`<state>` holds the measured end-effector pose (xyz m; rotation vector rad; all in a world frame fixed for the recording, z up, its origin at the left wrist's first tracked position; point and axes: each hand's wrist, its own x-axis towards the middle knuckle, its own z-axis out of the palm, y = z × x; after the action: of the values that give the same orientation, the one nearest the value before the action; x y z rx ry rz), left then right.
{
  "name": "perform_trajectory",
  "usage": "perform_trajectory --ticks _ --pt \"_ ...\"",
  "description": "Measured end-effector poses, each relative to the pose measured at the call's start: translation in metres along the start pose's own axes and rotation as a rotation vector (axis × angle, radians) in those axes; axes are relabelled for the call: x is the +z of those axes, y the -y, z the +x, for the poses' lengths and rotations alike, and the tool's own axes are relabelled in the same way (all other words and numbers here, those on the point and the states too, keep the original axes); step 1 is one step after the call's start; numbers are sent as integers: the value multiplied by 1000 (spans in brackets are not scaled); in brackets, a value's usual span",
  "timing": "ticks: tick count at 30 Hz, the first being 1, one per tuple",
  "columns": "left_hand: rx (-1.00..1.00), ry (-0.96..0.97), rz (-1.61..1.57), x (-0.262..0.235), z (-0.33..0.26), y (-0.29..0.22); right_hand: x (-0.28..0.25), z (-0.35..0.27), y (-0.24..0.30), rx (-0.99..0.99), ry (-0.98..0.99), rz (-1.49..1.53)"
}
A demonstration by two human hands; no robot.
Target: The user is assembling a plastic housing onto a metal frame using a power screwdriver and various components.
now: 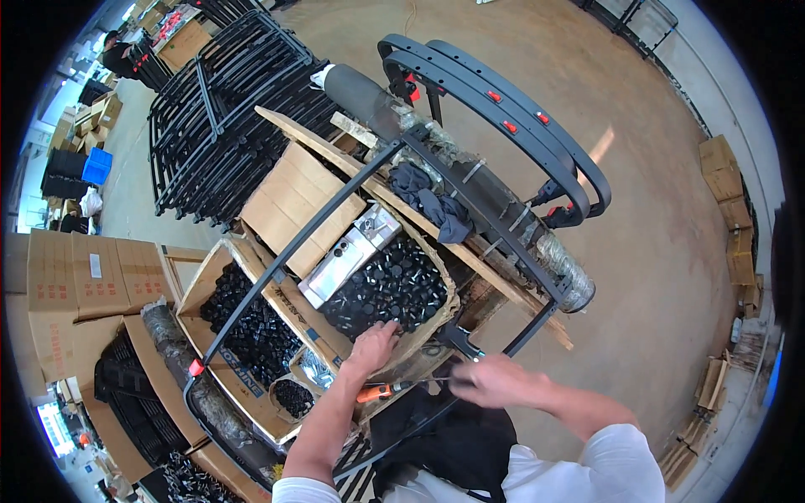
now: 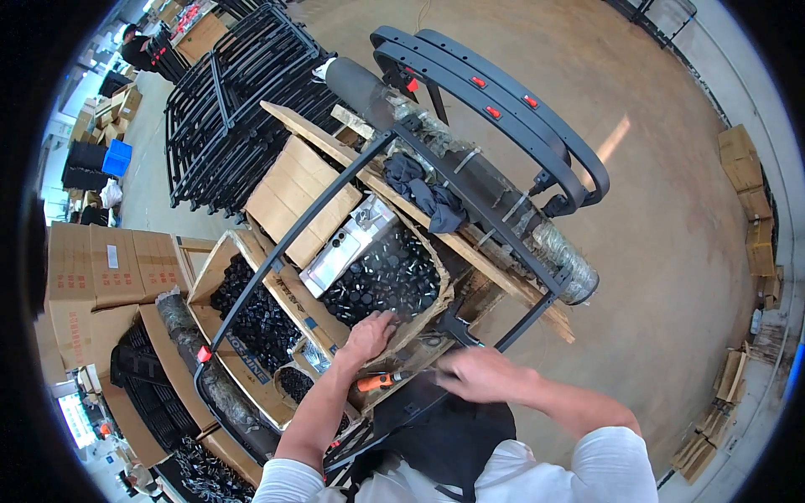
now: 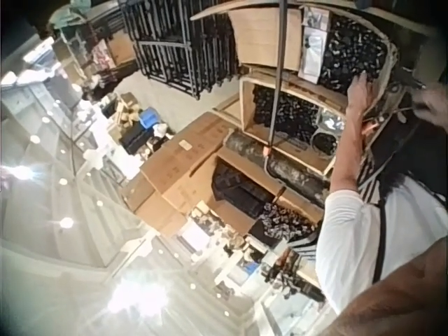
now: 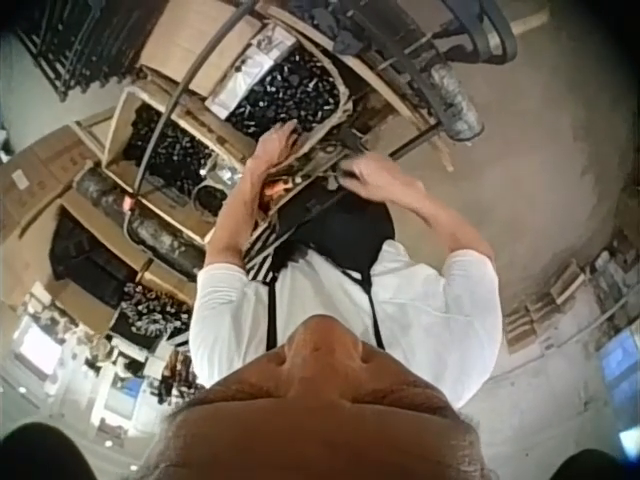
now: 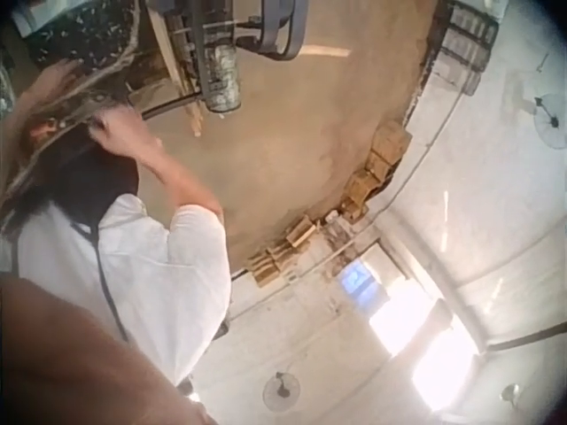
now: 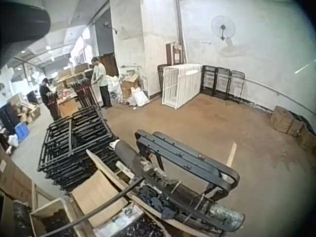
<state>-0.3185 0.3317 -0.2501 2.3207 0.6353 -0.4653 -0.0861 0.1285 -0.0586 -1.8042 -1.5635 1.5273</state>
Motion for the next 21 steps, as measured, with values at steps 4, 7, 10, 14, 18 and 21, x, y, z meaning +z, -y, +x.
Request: perform_trajectory --ticks 4,7,10,14,18,21 --pt "-79 -232 -432 -25 3 -2 21 118 -37 -108 -246 -394" --pt "-153 -283 -633 -71 17 -22 64 206 -67 45 26 -667" --pt "-91 -414 -615 -115 49 -43 83 228 -77 52 133 -758" --pt "44 -715 -387 -181 110 -55 72 219 -69 71 113 -642" --pt "192 -904 -323 -243 173 -65 26 167 -28 18 -64 -253" --pt "213 -862 -314 -260 228 -64 0 115 -17 -49 -263 23"
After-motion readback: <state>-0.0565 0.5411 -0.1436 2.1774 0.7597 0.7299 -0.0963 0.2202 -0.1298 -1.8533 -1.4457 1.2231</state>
